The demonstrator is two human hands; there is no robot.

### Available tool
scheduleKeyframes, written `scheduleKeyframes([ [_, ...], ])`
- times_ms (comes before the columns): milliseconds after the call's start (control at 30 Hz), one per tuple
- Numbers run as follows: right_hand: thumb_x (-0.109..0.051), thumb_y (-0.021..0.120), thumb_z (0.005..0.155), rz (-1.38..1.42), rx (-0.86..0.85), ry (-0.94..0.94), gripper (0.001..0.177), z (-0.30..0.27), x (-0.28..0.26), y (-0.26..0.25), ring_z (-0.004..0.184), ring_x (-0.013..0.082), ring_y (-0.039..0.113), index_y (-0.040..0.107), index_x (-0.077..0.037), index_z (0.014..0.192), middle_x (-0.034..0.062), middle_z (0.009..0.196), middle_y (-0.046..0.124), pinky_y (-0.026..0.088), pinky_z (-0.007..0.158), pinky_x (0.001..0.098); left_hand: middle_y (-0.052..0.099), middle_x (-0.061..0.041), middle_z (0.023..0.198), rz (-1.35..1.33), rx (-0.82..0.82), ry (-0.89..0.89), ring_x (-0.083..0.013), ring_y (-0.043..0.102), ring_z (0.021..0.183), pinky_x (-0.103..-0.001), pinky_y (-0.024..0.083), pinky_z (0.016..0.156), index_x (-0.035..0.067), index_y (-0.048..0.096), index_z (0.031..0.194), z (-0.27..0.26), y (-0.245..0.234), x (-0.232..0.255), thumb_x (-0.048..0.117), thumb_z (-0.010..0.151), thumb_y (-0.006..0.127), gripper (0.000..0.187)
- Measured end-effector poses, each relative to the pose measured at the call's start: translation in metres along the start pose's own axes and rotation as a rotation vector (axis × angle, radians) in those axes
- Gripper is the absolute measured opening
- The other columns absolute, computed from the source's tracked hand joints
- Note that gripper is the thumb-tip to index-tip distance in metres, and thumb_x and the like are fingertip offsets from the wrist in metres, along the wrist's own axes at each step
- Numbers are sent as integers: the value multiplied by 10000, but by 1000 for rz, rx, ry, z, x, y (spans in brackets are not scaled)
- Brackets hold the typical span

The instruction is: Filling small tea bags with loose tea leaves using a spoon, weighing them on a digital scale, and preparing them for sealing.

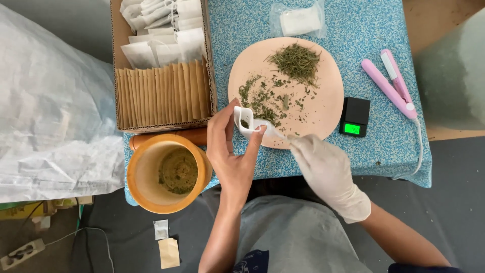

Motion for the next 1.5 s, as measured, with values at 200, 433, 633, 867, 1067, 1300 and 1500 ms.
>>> scheduleKeyframes([
  [200,-291,708,1120,-81,48,-92,135,-2,1,5,629,168,621,721,-192,1029,-46,880,623,528,619,306,601,-190,1372,26,19,9,-375,626,1369,-528,544,1201,-41,581,1487,2,0,2,6,971,864,591],
  [433,-265,720,1113,-212,53,-79,141,0,0,9,636,197,620,697,-176,1007,-19,858,600,534,626,336,607,-191,1373,29,11,1,-384,631,1368,-532,548,1197,-48,583,1480,0,0,0,9,966,864,588],
  [633,-268,768,1075,24,66,-20,106,8,-13,32,636,170,657,708,-196,1025,-48,843,616,548,626,315,607,-185,1369,24,5,-2,-380,634,1362,-531,558,1190,-45,584,1475,0,3,0,10,971,861,577],
  [867,-231,714,1103,160,29,121,57,44,-2,15,821,229,759,752,-192,1119,-6,877,686,604,754,356,602,-176,1374,43,10,-10,-372,620,1374,-524,544,1189,-28,579,1498,-9,3,-18,-4,969,861,600],
  [1067,-276,565,1181,361,-216,255,254,115,26,40,1073,281,776,793,-205,1268,43,1079,796,581,966,441,603,-169,1392,54,34,-10,-374,615,1386,-521,543,1189,-17,575,1503,-31,7,-54,14,952,880,631],
  [1300,-309,551,1152,362,-463,374,274,133,24,6,1178,307,755,808,-264,1236,46,1176,816,557,1050,502,613,-168,1409,43,21,21,-354,619,1387,-488,567,1166,-13,582,1501,-35,1,-68,24,928,896,655],
  [1500,-285,516,1156,339,-647,380,340,131,-1,-11,1276,306,727,786,-219,1352,60,1288,807,520,1112,509,622,-182,1421,39,7,56,-379,622,1392,-507,574,1165,-22,577,1496,-31,6,-71,43,926,902,659],
])
Point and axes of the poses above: each hand's wrist, its own z-axis towards the middle knuckle, its own y-axis out of the palm, x = y × z, the point moved 1 cm from there along z, towards the middle knuckle
